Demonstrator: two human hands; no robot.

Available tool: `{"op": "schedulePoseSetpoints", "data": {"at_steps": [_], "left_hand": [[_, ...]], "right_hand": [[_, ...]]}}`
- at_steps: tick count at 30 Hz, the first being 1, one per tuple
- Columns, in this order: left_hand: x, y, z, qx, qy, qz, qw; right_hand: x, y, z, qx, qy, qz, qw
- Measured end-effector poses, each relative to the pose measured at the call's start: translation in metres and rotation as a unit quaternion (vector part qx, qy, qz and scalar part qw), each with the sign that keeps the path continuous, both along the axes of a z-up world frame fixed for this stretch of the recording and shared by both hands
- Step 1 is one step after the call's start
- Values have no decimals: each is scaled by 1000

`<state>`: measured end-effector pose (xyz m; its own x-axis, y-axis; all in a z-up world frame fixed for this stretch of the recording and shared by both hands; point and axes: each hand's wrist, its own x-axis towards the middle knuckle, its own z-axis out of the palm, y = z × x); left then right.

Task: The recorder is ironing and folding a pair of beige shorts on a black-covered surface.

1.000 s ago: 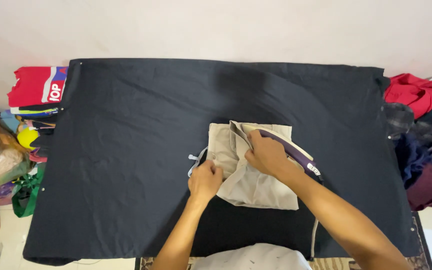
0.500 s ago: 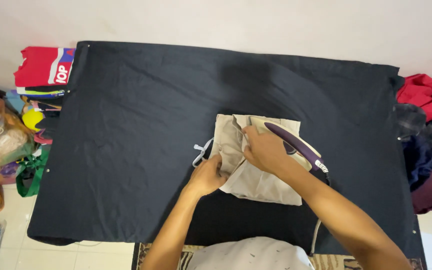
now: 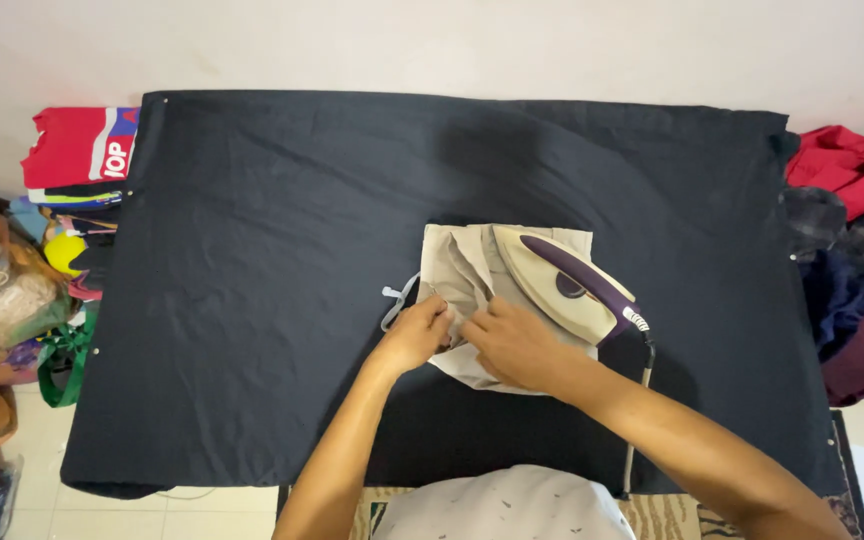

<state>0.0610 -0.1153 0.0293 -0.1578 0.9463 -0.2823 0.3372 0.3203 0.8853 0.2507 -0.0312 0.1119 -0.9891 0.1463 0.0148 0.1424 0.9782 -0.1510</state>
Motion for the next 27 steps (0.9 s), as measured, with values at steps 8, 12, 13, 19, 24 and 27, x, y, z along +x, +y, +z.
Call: {"op": "schedulePoseSetpoints", "data": {"at_steps": [8, 12, 13, 19, 24, 27], "left_hand": [[2, -15, -11, 20, -13, 30, 999], [12, -20, -20, 45, -65, 108, 991], [12, -25, -16, 47, -65, 107, 991], [18, -58, -24, 65, -20, 99, 993], [31, -65, -23, 47, 51, 128, 989], [39, -64, -26, -6, 111, 131, 985]], "right_hand": [[12, -6, 8, 70, 83, 34, 994], [9, -6, -3, 39, 42, 37, 998], [5, -5, -11, 41, 42, 36, 998], [-22, 14, -31, -144, 164, 55, 974], [-51, 79, -38, -63, 148, -90, 983], [-79, 121, -57, -14, 83, -50, 995]]}}
